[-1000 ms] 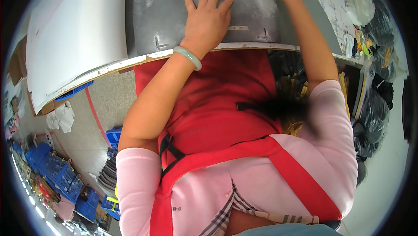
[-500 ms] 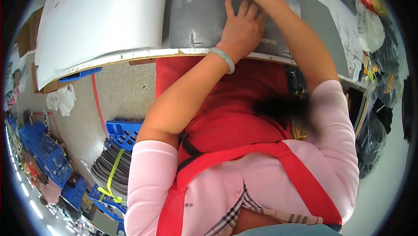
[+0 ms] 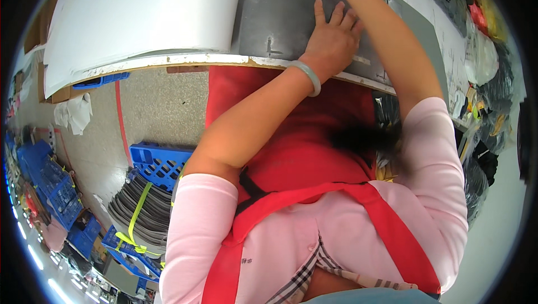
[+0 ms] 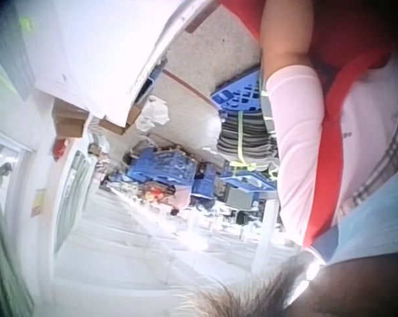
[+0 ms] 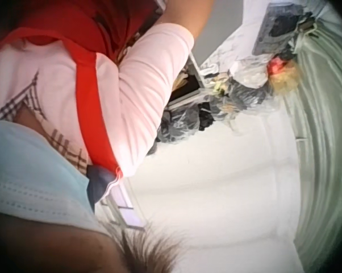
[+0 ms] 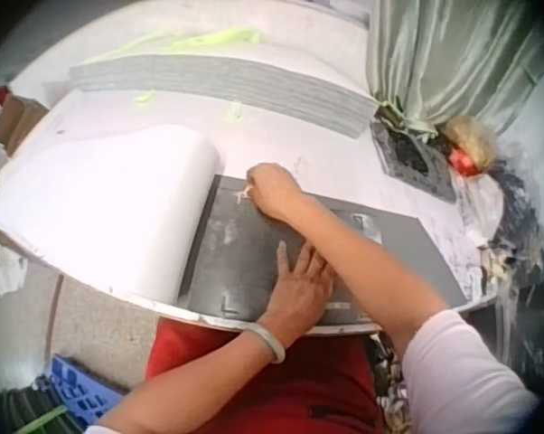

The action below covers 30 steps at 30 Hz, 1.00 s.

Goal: The person uses a straightedge and a utility knife to cut a large sheet of white paper on a workbench. They repeatedly align the straightedge, cut along the edge, and remove the cut pieces. After cutting, they fold the remaining paper and place it on a plastic sheet on the floor.

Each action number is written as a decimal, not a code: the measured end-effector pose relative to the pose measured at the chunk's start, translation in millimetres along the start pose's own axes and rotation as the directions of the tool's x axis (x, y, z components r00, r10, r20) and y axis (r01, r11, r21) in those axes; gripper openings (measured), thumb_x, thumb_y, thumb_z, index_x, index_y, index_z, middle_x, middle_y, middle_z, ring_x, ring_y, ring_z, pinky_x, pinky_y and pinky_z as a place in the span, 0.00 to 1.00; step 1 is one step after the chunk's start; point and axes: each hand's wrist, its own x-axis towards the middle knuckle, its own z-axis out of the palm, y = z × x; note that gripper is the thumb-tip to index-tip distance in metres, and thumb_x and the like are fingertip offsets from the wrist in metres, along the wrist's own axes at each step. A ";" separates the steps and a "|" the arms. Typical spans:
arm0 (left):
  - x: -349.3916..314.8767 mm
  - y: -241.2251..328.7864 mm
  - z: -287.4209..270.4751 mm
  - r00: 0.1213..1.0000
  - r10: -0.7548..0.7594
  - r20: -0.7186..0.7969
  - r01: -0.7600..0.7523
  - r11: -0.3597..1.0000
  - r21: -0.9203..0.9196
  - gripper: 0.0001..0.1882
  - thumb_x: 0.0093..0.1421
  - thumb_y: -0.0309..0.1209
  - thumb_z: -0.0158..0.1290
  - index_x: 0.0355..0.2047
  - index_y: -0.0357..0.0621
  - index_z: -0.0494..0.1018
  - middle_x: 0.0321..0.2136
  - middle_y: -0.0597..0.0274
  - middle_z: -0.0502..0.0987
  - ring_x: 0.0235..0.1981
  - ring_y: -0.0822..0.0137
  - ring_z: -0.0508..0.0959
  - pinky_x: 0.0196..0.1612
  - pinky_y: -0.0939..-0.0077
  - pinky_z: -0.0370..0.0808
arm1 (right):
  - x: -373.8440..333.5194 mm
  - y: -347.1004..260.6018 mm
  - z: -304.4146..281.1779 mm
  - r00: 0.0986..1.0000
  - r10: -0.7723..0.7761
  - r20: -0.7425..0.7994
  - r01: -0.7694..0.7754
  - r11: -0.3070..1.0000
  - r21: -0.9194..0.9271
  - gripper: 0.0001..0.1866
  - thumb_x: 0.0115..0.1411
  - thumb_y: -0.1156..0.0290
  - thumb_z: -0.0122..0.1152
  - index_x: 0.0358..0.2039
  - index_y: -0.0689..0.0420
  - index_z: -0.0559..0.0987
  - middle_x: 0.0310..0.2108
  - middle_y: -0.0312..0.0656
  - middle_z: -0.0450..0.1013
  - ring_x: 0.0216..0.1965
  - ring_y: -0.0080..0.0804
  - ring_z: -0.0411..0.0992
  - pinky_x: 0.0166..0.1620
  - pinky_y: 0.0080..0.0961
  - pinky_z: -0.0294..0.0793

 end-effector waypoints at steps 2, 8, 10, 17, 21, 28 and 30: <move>0.0 -0.6 0.5 0.999 0.001 0.034 -0.003 0.999 0.049 0.19 0.63 0.37 0.51 0.52 0.42 0.75 0.57 0.53 0.69 0.62 0.49 0.65 0.60 0.20 0.53 | -2.6 0.1 -0.8 0.971 0.220 0.095 -0.238 0.838 0.492 0.08 0.58 0.74 0.59 0.33 0.66 0.78 0.25 0.50 0.77 0.27 0.41 0.77 0.31 0.35 0.79; 2.7 1.0 -5.2 0.995 0.021 0.102 -0.029 0.997 0.077 0.20 0.64 0.36 0.48 0.53 0.40 0.74 0.57 0.50 0.69 0.62 0.49 0.65 0.60 0.20 0.52 | -3.0 -10.6 11.0 0.899 0.382 0.213 -0.415 0.594 0.689 0.06 0.60 0.74 0.57 0.33 0.65 0.77 0.22 0.42 0.75 0.21 0.28 0.74 0.24 0.26 0.77; 2.1 0.3 -6.5 0.993 0.022 0.116 -0.029 0.998 0.058 0.20 0.64 0.36 0.48 0.53 0.39 0.74 0.58 0.49 0.69 0.62 0.49 0.65 0.60 0.19 0.52 | -5.2 -27.3 -5.0 0.890 0.417 0.185 -0.435 0.652 0.621 0.06 0.60 0.74 0.57 0.31 0.65 0.77 0.21 0.42 0.75 0.21 0.28 0.74 0.24 0.26 0.77; 2.8 2.1 -2.3 0.991 0.044 0.127 -0.057 0.993 0.105 0.22 0.65 0.38 0.46 0.56 0.41 0.71 0.60 0.50 0.67 0.65 0.45 0.62 0.61 0.21 0.51 | -55.2 -39.0 -28.2 0.875 0.334 0.350 -0.481 0.516 0.709 0.07 0.61 0.71 0.59 0.32 0.63 0.78 0.24 0.43 0.76 0.22 0.29 0.74 0.26 0.24 0.76; -5.3 -1.0 9.0 0.997 -0.024 0.077 0.031 0.994 -0.100 0.23 0.65 0.39 0.45 0.59 0.46 0.69 0.62 0.51 0.65 0.65 0.45 0.62 0.63 0.25 0.50 | -101.2 -92.6 -53.3 0.841 0.126 0.526 -0.495 0.572 0.654 0.09 0.62 0.67 0.60 0.35 0.61 0.79 0.24 0.37 0.74 0.23 0.21 0.71 0.27 0.19 0.72; -12.1 -5.8 6.3 0.998 0.051 0.034 -0.054 0.996 0.078 0.23 0.63 0.42 0.46 0.56 0.48 0.69 0.59 0.53 0.67 0.65 0.47 0.62 0.64 0.29 0.51 | -119.6 -120.0 -47.5 0.847 0.072 0.527 -0.391 0.756 0.525 0.08 0.59 0.68 0.60 0.31 0.60 0.77 0.20 0.37 0.73 0.19 0.19 0.69 0.24 0.19 0.70; -10.0 -5.7 3.7 0.997 0.056 0.055 -0.060 0.995 0.082 0.24 0.63 0.43 0.47 0.56 0.47 0.69 0.59 0.53 0.67 0.65 0.47 0.62 0.64 0.27 0.50 | -117.9 -127.6 -50.0 0.853 0.096 0.513 -0.375 0.796 0.475 0.08 0.58 0.68 0.60 0.31 0.60 0.77 0.20 0.38 0.73 0.18 0.21 0.69 0.25 0.21 0.70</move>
